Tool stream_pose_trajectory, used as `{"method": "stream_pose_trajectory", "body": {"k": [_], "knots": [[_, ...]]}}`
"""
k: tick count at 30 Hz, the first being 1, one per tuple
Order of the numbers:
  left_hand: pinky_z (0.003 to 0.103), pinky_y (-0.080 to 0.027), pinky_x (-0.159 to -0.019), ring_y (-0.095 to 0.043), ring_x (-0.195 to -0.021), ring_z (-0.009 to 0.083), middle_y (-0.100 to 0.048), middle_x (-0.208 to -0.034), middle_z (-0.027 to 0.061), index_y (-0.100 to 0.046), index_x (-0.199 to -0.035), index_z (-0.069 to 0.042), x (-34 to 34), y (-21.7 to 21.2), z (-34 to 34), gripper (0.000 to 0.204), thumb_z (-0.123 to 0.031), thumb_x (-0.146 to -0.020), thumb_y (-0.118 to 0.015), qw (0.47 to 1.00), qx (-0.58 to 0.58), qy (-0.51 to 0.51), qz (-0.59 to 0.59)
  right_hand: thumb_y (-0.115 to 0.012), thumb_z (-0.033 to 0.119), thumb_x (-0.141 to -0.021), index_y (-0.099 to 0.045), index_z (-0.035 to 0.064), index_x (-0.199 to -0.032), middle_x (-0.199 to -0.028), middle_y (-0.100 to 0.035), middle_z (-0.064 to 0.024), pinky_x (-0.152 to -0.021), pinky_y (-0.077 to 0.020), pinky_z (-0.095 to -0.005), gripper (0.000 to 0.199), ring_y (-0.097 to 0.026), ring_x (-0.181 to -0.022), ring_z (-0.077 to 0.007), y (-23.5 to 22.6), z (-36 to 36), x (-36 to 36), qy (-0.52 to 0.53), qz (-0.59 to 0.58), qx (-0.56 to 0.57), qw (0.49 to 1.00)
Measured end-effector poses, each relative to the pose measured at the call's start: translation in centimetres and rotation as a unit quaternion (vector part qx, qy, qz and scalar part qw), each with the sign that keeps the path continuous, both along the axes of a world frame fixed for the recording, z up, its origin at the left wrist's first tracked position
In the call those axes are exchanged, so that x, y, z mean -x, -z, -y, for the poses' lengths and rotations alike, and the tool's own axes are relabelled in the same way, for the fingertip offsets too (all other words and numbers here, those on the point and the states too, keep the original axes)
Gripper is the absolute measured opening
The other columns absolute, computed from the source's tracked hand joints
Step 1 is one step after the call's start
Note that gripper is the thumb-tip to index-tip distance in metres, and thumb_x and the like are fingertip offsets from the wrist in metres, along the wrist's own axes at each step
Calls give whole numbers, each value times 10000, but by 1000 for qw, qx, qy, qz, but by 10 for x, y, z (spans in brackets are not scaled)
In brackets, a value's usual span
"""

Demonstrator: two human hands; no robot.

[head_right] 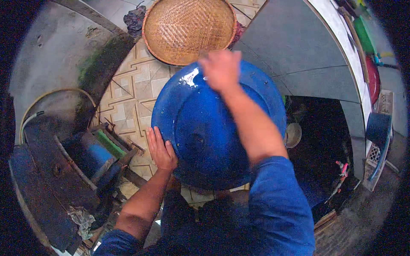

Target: The person washes and scrubs a large blue plastic basin and its lid, using a scoop to pour water and a scouring pad to scrub the surfaces before rinsing them.

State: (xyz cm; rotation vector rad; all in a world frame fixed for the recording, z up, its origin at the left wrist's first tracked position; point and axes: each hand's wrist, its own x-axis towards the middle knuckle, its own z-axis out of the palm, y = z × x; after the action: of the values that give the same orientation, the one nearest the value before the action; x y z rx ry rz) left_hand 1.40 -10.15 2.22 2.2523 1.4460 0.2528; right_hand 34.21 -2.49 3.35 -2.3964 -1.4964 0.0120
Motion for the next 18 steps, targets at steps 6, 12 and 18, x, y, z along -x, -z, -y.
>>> {"method": "stream_pose_trajectory", "body": {"k": [6, 12, 18], "knots": [[529, -158, -1175, -242, -1424, 468, -283, -1531, 286, -280, -1504, 22, -5, 2, 1, 661, -184, -905, -467, 1000, -4, 0, 16, -558, 436, -877, -740, 81, -880, -892, -703, -149, -836, -384, -520, 399, -626, -920, -348, -3, 3, -9, 89, 60, -20, 994], [510, -158, -1183, -241, -1426, 464, -266, -1526, 314, -271, -1497, 50, -4, 0, -1, 606, -185, -956, -415, 999, -27, 14, 19, -507, 562, -895, -741, 96, -990, -1063, -652, -145, -1143, -175, -600, 530, -525, -1181, -327, -4, -30, 93, -171, -69, 13, 983], [516, -163, -1183, -239, -1424, 466, -265, -1532, 300, -270, -1505, 25, -4, 4, 0, 625, -198, -942, -424, 999, -31, 10, 15, -483, 455, -946, -658, 120, -1189, -1199, -639, -117, -1075, -269, -596, 450, -553, -1174, -284, -5, 32, -21, 77, 17, 42, 996]]}}
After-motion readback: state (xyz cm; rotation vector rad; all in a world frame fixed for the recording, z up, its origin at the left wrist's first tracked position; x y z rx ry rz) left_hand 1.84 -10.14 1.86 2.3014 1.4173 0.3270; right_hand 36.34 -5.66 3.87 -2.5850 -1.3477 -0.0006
